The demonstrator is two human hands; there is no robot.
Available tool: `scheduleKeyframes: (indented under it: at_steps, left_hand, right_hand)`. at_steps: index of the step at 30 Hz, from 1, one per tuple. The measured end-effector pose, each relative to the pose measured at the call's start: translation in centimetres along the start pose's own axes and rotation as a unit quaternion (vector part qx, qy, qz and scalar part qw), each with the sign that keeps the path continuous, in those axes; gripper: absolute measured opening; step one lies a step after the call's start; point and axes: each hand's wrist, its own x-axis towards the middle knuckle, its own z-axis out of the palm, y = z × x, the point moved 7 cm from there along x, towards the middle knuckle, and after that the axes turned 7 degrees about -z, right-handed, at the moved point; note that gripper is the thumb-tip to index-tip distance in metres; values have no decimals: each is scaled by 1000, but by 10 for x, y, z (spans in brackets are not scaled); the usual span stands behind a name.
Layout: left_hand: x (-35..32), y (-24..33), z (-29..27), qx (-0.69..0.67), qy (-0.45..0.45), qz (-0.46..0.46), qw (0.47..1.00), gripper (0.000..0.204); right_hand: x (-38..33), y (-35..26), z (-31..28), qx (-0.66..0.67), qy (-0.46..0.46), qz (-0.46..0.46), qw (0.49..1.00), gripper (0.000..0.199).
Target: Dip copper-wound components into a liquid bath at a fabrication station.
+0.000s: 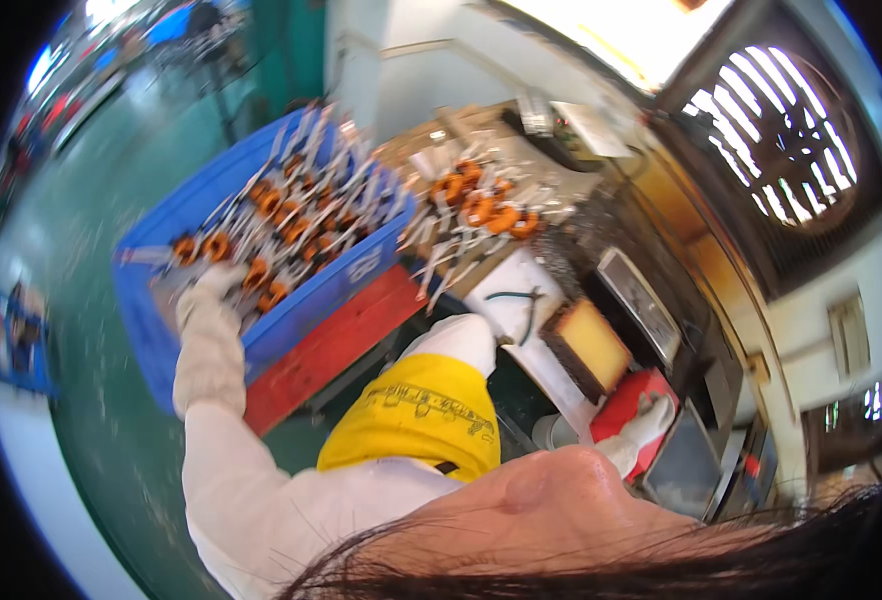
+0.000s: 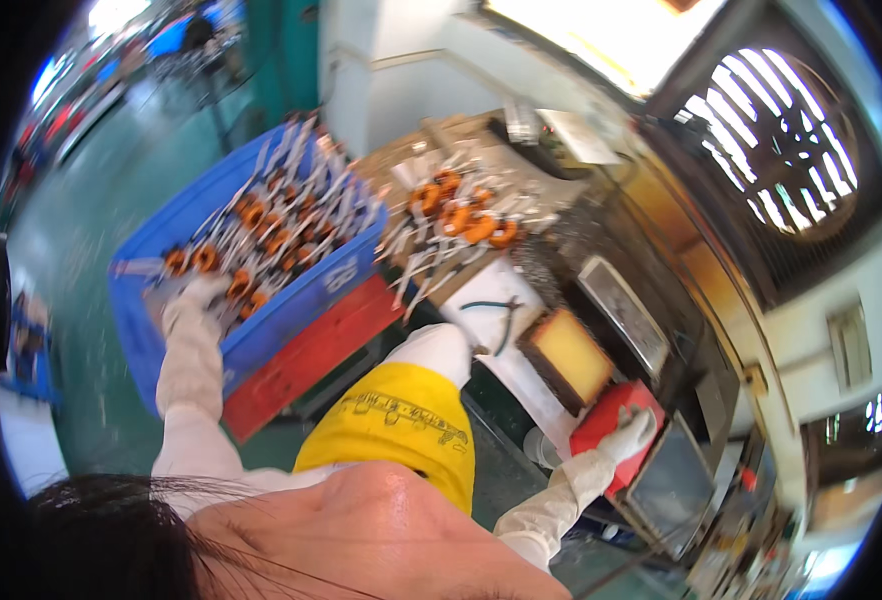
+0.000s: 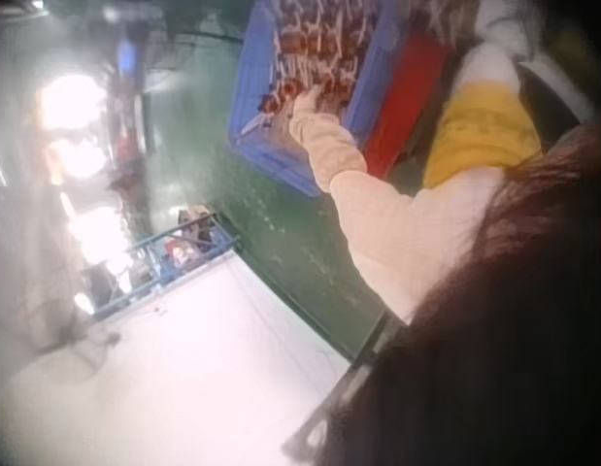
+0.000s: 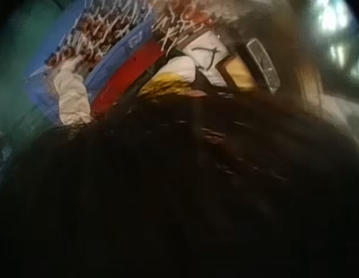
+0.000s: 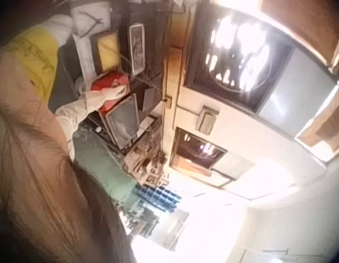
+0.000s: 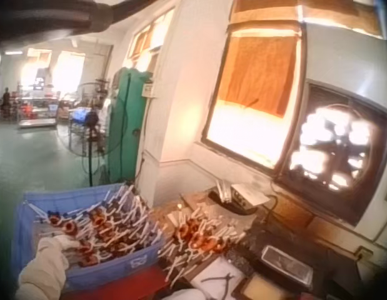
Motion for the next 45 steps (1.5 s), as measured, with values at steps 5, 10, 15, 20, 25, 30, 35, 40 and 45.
scheduleKeyframes:
  at_steps: [5,10,15,20,25,30,35,40,45]
  left_hand:
    - [-34,-67,-39,-147,224,-70,961,47]
    - [-76,-52,-73,-339,351,-44,872,27]
    - [-83,-48,-79,-539,397,1,743,22]
    - [-114,38,-78,-526,351,76,771,25]
    - [-165,152,-59,-429,301,186,831,23]
    - [-225,251,-18,-426,212,289,830,22]
    - [-256,300,0,-299,219,360,856,24]
    - [-268,319,7,-279,233,389,846,26]
    - [-257,313,12,-356,210,331,849,26]
  right_hand:
    - [-8,-22,36,-35,-9,-9,999,34]
    - [-8,-14,26,-28,-2,-12,1000,33]
    - [-10,-18,18,-50,2,1,999,36]
    - [-48,-63,64,-178,-70,-71,979,37]
    - [-121,-66,159,-123,-253,-6,960,26]
    - [-226,-84,241,-61,-486,-50,870,37]
    - [-284,-131,270,-2,-551,-91,829,52]
    - [-297,-146,265,146,-550,-4,823,32]
    - [-290,-157,255,90,-556,29,825,27]
